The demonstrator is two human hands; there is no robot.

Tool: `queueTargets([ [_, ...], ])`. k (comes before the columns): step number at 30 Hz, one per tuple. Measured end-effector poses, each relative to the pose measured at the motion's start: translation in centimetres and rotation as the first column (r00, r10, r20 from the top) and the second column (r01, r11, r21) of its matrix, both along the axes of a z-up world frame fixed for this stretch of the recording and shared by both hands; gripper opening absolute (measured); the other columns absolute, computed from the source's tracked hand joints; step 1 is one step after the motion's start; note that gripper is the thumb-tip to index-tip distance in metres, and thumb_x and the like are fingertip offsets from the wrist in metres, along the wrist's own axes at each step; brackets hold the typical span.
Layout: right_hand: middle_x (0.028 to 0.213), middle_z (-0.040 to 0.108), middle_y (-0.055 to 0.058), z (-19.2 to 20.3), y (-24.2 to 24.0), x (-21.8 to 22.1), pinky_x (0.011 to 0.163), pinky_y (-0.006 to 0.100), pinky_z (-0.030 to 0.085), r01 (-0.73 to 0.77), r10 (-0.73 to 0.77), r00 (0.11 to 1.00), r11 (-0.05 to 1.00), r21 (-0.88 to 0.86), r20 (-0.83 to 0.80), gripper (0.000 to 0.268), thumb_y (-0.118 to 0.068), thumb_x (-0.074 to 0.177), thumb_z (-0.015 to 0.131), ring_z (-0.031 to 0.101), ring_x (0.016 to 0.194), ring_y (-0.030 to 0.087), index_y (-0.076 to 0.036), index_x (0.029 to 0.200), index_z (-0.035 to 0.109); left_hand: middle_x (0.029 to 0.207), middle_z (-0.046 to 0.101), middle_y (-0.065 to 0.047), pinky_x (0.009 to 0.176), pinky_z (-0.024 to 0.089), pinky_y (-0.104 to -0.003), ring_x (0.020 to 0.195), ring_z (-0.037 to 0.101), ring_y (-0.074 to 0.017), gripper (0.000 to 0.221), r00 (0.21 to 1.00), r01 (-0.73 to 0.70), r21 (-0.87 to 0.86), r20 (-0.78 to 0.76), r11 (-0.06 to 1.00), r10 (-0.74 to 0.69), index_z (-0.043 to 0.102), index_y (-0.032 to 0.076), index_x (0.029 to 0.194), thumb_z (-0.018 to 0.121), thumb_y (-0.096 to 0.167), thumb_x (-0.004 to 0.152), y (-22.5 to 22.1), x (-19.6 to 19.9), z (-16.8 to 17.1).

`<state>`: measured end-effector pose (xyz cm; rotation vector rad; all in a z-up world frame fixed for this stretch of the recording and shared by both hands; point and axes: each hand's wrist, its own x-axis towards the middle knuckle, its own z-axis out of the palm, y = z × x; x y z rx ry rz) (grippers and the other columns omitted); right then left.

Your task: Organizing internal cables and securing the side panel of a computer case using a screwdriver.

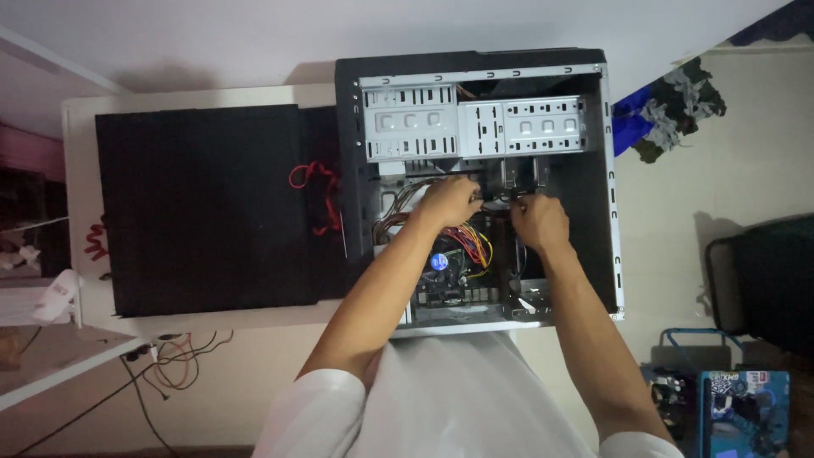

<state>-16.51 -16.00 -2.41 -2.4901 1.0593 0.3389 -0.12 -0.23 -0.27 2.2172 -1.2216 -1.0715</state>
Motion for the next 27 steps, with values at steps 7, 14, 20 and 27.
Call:
queueTargets([
  [7, 0.097, 0.08, 0.012, 0.8, 0.1, 1.1, 0.081, 0.053, 0.059, 0.03, -0.026, 0.998, 0.995, 0.093, -0.051, 0.026, -0.032, 0.091, 0.063, 0.074, 0.098, 0.042, -0.025, 0.106, 0.082, 0.14, 0.062, -0.022, 0.11, 0.047, -0.053, 0.133, 0.059, -0.0382, 0.051, 0.989, -0.025, 0.0, -0.149, 1.0, 0.024, 0.059, 0.004, 0.144, 0.059, 0.024, 0.097, -0.7, 0.6, -0.5],
  [14, 0.104, 0.079, 0.015, 0.5, -0.1, 1.6, 0.093, 0.054, 0.056, 0.005, 0.005, 0.998, 0.985, 0.17, -0.059, 0.026, -0.032, 0.09, 0.062, 0.07, 0.108, 0.044, -0.023, 0.104, 0.082, 0.123, 0.074, -0.016, 0.107, 0.051, -0.053, 0.122, 0.066, -0.0383, 0.036, 0.998, 0.039, 0.011, -0.05, 0.999, -0.039, 0.075, 0.01, 0.119, 0.058, 0.027, 0.092, -0.9, 0.1, -1.2],
  [20, 0.106, 0.079, 0.016, 3.6, 1.3, 2.5, 0.094, 0.053, 0.057, 0.033, -0.016, 0.994, 0.988, 0.148, -0.111, 0.029, -0.031, 0.091, 0.061, 0.071, 0.108, 0.042, -0.018, 0.107, 0.082, 0.123, 0.074, -0.016, 0.104, 0.053, -0.053, 0.12, 0.068, -0.0372, 0.04, 0.998, 0.005, 0.016, -0.056, 1.0, -0.004, 0.073, 0.011, 0.124, 0.057, 0.029, 0.093, -1.4, 0.1, -2.5],
  [27, 0.106, 0.079, 0.011, 2.5, 0.7, 2.5, 0.093, 0.051, 0.059, 0.013, 0.007, 0.983, 0.994, 0.11, -0.181, 0.032, -0.038, 0.093, 0.058, 0.073, 0.108, 0.037, -0.026, 0.113, 0.08, 0.137, 0.067, -0.016, 0.112, 0.047, -0.053, 0.131, 0.062, -0.0357, 0.05, 0.997, 0.048, 0.06, -0.063, 0.997, -0.045, 0.061, 0.009, 0.142, 0.055, 0.029, 0.096, -0.5, -0.3, 0.7],
])
